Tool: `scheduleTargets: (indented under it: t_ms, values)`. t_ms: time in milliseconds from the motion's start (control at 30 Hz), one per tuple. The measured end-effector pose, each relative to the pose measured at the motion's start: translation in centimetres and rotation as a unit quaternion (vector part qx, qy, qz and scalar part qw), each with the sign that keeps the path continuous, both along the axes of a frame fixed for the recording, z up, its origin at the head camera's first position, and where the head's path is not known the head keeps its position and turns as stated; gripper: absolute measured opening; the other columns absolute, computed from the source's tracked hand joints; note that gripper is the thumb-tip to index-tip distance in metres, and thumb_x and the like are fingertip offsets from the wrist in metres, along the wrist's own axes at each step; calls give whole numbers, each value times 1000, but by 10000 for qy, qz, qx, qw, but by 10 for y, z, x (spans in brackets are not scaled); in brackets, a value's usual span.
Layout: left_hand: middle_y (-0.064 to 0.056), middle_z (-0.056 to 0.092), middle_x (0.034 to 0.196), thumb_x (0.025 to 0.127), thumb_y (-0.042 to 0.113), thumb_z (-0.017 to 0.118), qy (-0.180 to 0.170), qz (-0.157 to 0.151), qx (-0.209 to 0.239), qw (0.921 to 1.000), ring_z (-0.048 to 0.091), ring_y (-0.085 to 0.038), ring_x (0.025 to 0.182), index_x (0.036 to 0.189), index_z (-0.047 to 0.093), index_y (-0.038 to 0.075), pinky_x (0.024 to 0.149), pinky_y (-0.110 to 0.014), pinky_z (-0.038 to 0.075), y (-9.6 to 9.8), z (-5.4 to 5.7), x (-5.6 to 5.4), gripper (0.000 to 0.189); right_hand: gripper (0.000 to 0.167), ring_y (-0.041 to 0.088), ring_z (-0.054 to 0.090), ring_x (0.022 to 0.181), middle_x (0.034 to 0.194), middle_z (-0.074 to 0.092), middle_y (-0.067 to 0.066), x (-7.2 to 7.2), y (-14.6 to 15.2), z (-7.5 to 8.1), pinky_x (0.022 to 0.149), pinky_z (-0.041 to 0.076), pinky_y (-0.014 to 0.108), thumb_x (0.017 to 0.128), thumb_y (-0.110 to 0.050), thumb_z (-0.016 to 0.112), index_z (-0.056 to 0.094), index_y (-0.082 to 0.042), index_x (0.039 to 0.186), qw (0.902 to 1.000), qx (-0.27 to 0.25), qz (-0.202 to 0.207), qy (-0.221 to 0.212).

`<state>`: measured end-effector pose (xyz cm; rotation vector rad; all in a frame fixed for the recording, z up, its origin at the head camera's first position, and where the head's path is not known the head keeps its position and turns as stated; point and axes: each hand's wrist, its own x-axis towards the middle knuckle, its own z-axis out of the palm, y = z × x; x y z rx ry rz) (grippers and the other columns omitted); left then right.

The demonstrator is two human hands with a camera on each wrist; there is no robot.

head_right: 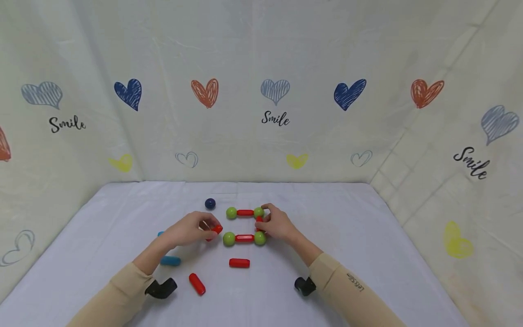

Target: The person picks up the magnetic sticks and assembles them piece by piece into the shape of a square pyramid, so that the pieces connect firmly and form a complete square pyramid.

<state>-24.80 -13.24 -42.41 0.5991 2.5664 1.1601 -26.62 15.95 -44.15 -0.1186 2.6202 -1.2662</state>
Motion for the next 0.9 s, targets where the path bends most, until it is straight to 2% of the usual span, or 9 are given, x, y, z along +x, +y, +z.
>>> scheduleTargets:
  t_ms: [200, 400, 533, 700, 900]
  values:
    - [1, 65, 100, 93, 17, 78, -8, 576, 282, 9979, 62, -20, 93, 113, 71, 12, 76, -32, 56, 9, -2, -8, 22, 59, 22, 61, 83, 101, 63, 9, 0, 0, 0, 73, 57, 30, 95, -18, 74, 47, -7, 146, 10000, 11, 9, 1]
    - [-2, 67, 105, 94, 18, 77, -79, 969, 690, 9929, 64, -21, 95, 117, 70, 9, 79, -33, 57, 20, -4, -16, 25, 58, 22, 61, 83, 101, 63, 9, -1, 0, 0, 72, 57, 29, 95, -18, 74, 47, -7, 146, 10000, 27, 20, -6]
    - [-4, 67, 104, 94, 18, 77, -232, 1086, 972, 9891, 65, -20, 91, 117, 68, 7, 78, -32, 58, 27, -6, -21, 27, 58, 22, 61, 83, 101, 63, 9, -1, 0, -1, 72, 57, 30, 96, -18, 74, 47, -6, 146, 10000, 33, 31, 14]
    - [-6, 67, 103, 94, 18, 77, -430, 1091, 1196, 9859, 66, -19, 87, 117, 67, 4, 77, -32, 58, 35, -12, -26, 29, 58, 21, 61, 83, 101, 63, 9, -1, 0, -1, 73, 57, 30, 96, -18, 74, 47, -7, 146, 10000, 53, 27, 5]
    - [-7, 66, 101, 93, 17, 78, -527, 1130, 1111, 9860, 67, -19, 83, 117, 66, 3, 76, -31, 59, 43, -16, -26, 31, 58, 21, 61, 83, 100, 63, 9, -1, 0, 0, 72, 57, 30, 95, -18, 74, 47, -7, 146, 10000, 71, 21, -13]
